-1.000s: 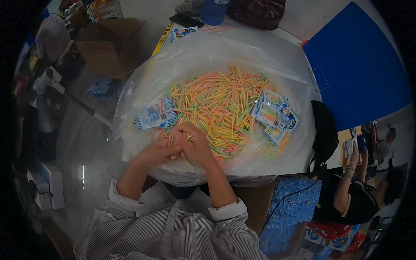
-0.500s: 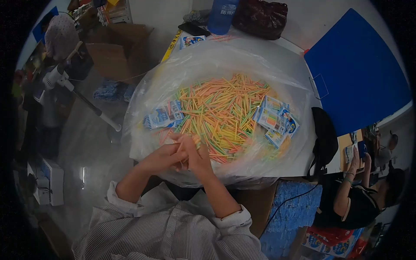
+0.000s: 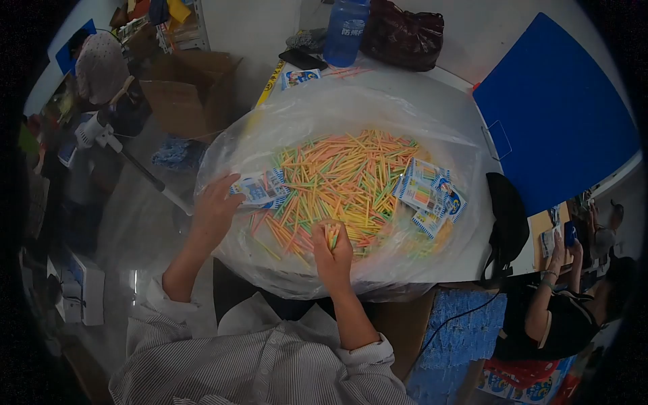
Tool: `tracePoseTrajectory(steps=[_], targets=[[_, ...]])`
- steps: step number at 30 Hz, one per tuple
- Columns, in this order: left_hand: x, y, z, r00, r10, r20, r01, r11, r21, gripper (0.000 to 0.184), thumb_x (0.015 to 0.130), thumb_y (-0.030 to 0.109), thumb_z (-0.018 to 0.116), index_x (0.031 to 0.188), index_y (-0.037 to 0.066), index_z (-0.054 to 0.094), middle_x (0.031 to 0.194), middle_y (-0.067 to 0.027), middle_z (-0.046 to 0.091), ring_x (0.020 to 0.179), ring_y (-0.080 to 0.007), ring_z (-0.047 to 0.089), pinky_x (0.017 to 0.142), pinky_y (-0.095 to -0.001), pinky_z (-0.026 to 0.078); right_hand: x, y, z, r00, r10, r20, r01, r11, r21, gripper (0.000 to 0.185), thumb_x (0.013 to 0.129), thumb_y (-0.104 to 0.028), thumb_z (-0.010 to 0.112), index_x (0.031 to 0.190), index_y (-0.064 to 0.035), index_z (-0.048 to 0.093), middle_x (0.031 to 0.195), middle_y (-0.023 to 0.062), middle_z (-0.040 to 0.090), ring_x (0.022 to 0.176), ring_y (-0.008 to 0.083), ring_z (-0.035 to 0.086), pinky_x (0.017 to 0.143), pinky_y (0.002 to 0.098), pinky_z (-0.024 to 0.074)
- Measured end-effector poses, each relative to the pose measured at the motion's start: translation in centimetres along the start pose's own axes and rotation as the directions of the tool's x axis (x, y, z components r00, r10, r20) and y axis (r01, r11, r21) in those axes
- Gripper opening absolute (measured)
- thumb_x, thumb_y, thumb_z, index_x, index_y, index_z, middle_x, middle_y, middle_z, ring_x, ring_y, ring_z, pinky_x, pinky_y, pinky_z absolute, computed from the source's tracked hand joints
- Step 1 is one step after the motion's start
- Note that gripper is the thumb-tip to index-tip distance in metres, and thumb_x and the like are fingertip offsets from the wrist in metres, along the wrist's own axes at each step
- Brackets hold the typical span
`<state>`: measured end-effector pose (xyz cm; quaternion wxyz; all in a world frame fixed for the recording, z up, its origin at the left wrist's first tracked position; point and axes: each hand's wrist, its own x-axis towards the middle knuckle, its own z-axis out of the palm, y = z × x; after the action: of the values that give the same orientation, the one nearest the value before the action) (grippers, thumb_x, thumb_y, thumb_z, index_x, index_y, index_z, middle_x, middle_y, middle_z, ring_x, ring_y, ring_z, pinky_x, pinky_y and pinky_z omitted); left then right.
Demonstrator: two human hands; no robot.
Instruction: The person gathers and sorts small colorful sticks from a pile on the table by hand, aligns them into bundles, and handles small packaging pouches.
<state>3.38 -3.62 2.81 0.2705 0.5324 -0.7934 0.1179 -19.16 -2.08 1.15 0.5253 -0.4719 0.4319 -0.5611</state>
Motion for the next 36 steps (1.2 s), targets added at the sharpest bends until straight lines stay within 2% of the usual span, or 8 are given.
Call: tracePoseTrajectory(steps=[5, 7, 10, 16, 20, 22, 30, 36], targets=[[0.6, 1.5, -1.4, 0.977, -0.211, -0.031, 0.187, 0.916, -0.354, 0.016, 0.074, 0.003, 0.053, 0.090, 0.005, 0.051, 0.090, -0.0124, 0.056, 0.087, -0.0274, 0.055, 0.073, -0.0320, 0.043, 0.0, 0.3, -0.7, 0.996, -0.002, 0.092, 0.007, 0.998, -0.055, 0.011, 0.082, -0.014, 0.051, 0.088, -0.0051, 0.048, 0.059, -0.0064, 0.034, 0.050, 0.0002, 0.031, 0.045, 0.0164, 0.0263], [0.0, 1.9, -1.5, 0.894, -0.412, 0.178, 0.414, 0.606, -0.679, 0.013, 0.081, 0.005, 0.049, 0.093, 0.003, 0.047, 0.082, -0.0092, 0.057, 0.076, -0.0172, 0.056, 0.066, -0.0237, 0.042, 0.0, -0.1, -0.3, 0.994, 0.003, 0.107, 0.010, 0.993, -0.118, 0.014, 0.082, -0.015, 0.052, 0.091, -0.0049, 0.049, 0.060, -0.0068, 0.033, 0.051, 0.0001, 0.031, 0.045, 0.0163, 0.0269], [-0.5, 2.0, -0.9, 0.820, -0.427, 0.380, 0.514, 0.258, -0.818, 0.014, 0.084, 0.006, 0.045, 0.097, 0.000, 0.042, 0.080, -0.0060, 0.055, 0.075, -0.0079, 0.052, 0.064, -0.0189, 0.039, -0.2, 0.0, 0.2, 1.000, -0.015, 0.009, 0.016, 0.995, -0.101, 0.015, 0.081, -0.010, 0.053, 0.094, -0.0018, 0.050, 0.074, -0.0016, 0.047, 0.065, 0.0030, 0.042, 0.061, 0.0167, 0.0385], [-1.2, 3.1, 0.5, 0.811, -0.390, 0.435, 0.496, 0.064, -0.866, 0.019, 0.084, 0.005, 0.045, 0.101, -0.002, 0.040, 0.084, -0.0064, 0.054, 0.072, -0.0064, 0.049, 0.065, -0.0191, 0.039, 0.1, -1.3, 1.0, 0.940, 0.279, 0.198, -0.315, 0.932, 0.182, 0.013, 0.078, -0.008, 0.057, 0.087, 0.0009, 0.052, 0.073, 0.0003, 0.051, 0.061, 0.0046, 0.044, 0.058, 0.0193, 0.0437], [-0.9, 4.5, 0.6, 0.844, -0.502, 0.187, 0.384, 0.325, -0.864, 0.029, 0.080, 0.003, 0.051, 0.105, -0.002, 0.039, 0.087, -0.0089, 0.051, 0.072, -0.0107, 0.049, 0.067, -0.0226, 0.040, 0.2, -1.0, 0.7, 0.977, 0.188, 0.099, -0.189, 0.982, -0.005, 0.014, 0.074, -0.011, 0.062, 0.075, 0.0002, 0.053, 0.069, -0.0013, 0.050, 0.061, 0.0046, 0.046, 0.053, 0.0205, 0.0409], [-1.1, 5.5, -0.2, 0.906, -0.405, -0.122, 0.265, 0.768, -0.583, 0.044, 0.072, 0.003, 0.059, 0.110, -0.001, 0.037, 0.089, -0.0102, 0.047, 0.076, -0.0157, 0.048, 0.069, -0.0265, 0.040, 0.1, -1.0, 0.7, 0.986, 0.146, 0.077, -0.137, 0.984, -0.110, 0.016, 0.072, -0.011, 0.064, 0.071, -0.0005, 0.052, 0.068, -0.0016, 0.050, 0.062, 0.0044, 0.047, 0.052, 0.0213, 0.0405], [-1.5, 9.1, -0.6, 0.857, -0.474, 0.204, 0.430, 0.438, -0.790, 0.045, 0.069, 0.003, 0.059, 0.108, 0.001, 0.037, 0.087, -0.0081, 0.044, 0.079, -0.0157, 0.046, 0.069, -0.0268, 0.040, -1.4, -1.7, 3.1, 0.872, -0.293, 0.392, 0.474, 0.701, -0.533, 0.025, 0.060, -0.011, 0.066, 0.074, -0.0017, 0.048, 0.069, 0.0140, 0.050, 0.067, 0.0308, 0.051, 0.056, 0.0341, 0.0415], [-3.3, 7.8, 0.1, 0.880, -0.465, 0.095, 0.311, 0.415, -0.855, 0.040, 0.068, 0.000, 0.056, 0.105, 0.002, 0.041, 0.093, -0.0080, 0.045, 0.083, -0.0154, 0.047, 0.068, -0.0267, 0.040, -1.1, -1.8, 3.3, 0.932, -0.225, 0.285, 0.343, 0.801, -0.491, 0.026, 0.057, -0.007, 0.069, 0.072, -0.0034, 0.048, 0.066, 0.0108, 0.049, 0.060, 0.0268, 0.052, 0.052, 0.0320, 0.0409]])
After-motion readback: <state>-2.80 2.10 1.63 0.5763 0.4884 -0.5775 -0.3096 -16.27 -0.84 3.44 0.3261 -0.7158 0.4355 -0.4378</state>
